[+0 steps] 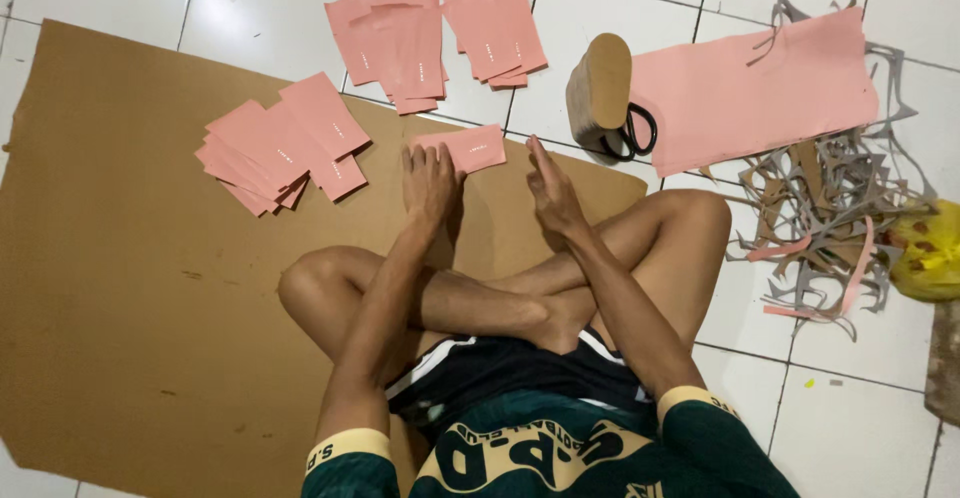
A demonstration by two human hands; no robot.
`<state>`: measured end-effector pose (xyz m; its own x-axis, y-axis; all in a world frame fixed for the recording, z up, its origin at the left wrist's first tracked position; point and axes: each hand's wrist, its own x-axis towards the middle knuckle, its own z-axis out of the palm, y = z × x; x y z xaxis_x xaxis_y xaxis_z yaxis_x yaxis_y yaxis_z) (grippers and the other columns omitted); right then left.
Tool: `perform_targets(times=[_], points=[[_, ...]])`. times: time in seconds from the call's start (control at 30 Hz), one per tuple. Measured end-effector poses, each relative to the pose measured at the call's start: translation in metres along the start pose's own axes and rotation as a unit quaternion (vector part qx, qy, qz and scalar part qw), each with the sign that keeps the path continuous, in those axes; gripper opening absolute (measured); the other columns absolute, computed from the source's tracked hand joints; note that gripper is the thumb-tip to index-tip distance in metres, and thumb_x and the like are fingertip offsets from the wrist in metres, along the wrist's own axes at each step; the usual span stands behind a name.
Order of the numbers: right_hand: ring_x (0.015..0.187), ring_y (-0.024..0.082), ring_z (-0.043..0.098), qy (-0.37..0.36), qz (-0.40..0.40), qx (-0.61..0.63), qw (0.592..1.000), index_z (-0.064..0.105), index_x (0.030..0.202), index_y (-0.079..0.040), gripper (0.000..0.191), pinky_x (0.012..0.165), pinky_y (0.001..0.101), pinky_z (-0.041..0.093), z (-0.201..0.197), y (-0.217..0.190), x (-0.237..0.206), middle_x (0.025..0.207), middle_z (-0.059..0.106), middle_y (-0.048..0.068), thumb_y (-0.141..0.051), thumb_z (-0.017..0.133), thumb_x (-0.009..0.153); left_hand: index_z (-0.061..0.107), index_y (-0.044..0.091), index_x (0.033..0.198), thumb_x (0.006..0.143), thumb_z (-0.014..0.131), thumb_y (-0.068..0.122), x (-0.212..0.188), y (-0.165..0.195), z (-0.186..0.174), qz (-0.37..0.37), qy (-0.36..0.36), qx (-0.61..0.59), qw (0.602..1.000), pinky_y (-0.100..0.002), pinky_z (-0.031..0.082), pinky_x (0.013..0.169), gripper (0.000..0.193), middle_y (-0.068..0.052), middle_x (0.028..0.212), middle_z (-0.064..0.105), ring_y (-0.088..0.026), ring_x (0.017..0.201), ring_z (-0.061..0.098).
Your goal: The person sits on the floor and repeatedly places a shoe insole onto a pink rectangular sheet, presses it down, and then removes it. This process is repeated multiple times with different sheets.
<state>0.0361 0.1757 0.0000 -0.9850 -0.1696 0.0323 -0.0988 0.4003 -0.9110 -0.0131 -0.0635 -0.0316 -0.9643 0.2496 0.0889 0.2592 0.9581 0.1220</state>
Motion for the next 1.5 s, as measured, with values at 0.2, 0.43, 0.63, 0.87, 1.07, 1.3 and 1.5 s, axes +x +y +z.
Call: perform_targets(times=[0.2,0.43,0.63,0.87,1.07,1.3,1.5], points=[[0.158,0.040,0.015,-0.140,-0.121,-0.147,0.972,0.011,0.162,0.006,0.103,0.129,0.0434,0.015,0.081,-0.011,0.015,0.169,0.013,0.029,-0.073,0.032,0.100,0.052,-0.007,0.143,0.092,0.065,0.034,-0.043,-0.012,0.014,0.006,0.033,-0.076,0.997,-0.046,0.040,0.105,0.067,-0.022,0.144,0.055,-0.039,0.132,0.049],[0.161,0.038,0.015,-0.184,-0.136,-0.134,0.964,0.015,0.161,0.007,0.098,0.132,0.0443,0.010,0.123,-0.011,0.048,0.170,0.015,0.028,-0.072,0.023,0.104,0.036,0.000,0.153,0.093,0.060,0.029,-0.047,-0.010,0.017,-0.001,-0.149,0.055,0.987,-0.050,0.035,0.111,0.070,-0.017,0.161,0.034,-0.035,0.146,0.035],[0.158,0.035,0.015,-0.178,-0.096,-0.280,0.939,0.019,0.160,0.007,0.097,0.130,0.0433,0.011,0.077,-0.015,0.043,0.169,0.018,0.026,-0.067,0.039,0.101,0.026,-0.004,0.157,0.094,0.057,0.032,-0.045,-0.002,0.021,-0.006,-0.186,0.079,0.979,-0.056,0.032,0.113,0.079,-0.020,0.164,0.028,-0.036,0.149,0.031],[0.158,0.035,0.010,-0.110,0.010,-0.424,0.899,0.016,0.159,0.004,0.097,0.124,0.0488,0.009,0.038,-0.006,0.018,0.169,0.013,0.023,-0.065,0.047,0.098,0.036,-0.004,0.156,0.099,0.060,0.050,-0.047,-0.010,0.035,-0.003,-0.057,0.053,0.997,-0.058,0.040,0.109,0.082,-0.020,0.160,0.043,-0.035,0.145,0.044],[0.156,0.039,0.014,-0.053,0.024,-0.310,0.949,0.020,0.157,0.006,0.099,0.125,0.0511,0.012,0.011,0.007,-0.014,0.167,0.016,0.028,-0.054,0.064,0.094,0.047,-0.003,0.142,0.082,0.074,0.053,-0.047,-0.002,-0.011,-0.009,-0.049,-0.034,0.998,-0.049,0.051,0.092,0.087,-0.021,0.142,0.056,-0.036,0.126,0.057],[0.132,0.024,0.053,0.069,0.161,0.215,0.961,0.029,0.157,-0.003,0.083,0.096,0.0376,0.055,0.018,0.015,-0.021,0.150,0.046,0.020,-0.035,0.070,0.092,0.071,-0.003,0.110,0.094,0.067,0.024,-0.053,0.000,-0.031,-0.060,-0.050,-0.411,0.908,-0.041,0.055,0.068,0.031,-0.023,0.083,0.072,-0.034,0.075,0.073],[0.091,0.012,0.070,-0.013,0.093,0.322,0.942,0.063,0.133,0.005,0.041,0.080,0.0265,0.059,0.020,0.010,-0.022,0.107,0.075,0.011,-0.018,0.073,0.100,0.071,-0.002,0.119,0.101,0.066,0.033,-0.080,-0.002,-0.059,0.025,-0.128,-0.576,0.807,-0.042,0.058,0.076,0.040,-0.022,0.094,0.077,-0.036,0.087,0.070]])
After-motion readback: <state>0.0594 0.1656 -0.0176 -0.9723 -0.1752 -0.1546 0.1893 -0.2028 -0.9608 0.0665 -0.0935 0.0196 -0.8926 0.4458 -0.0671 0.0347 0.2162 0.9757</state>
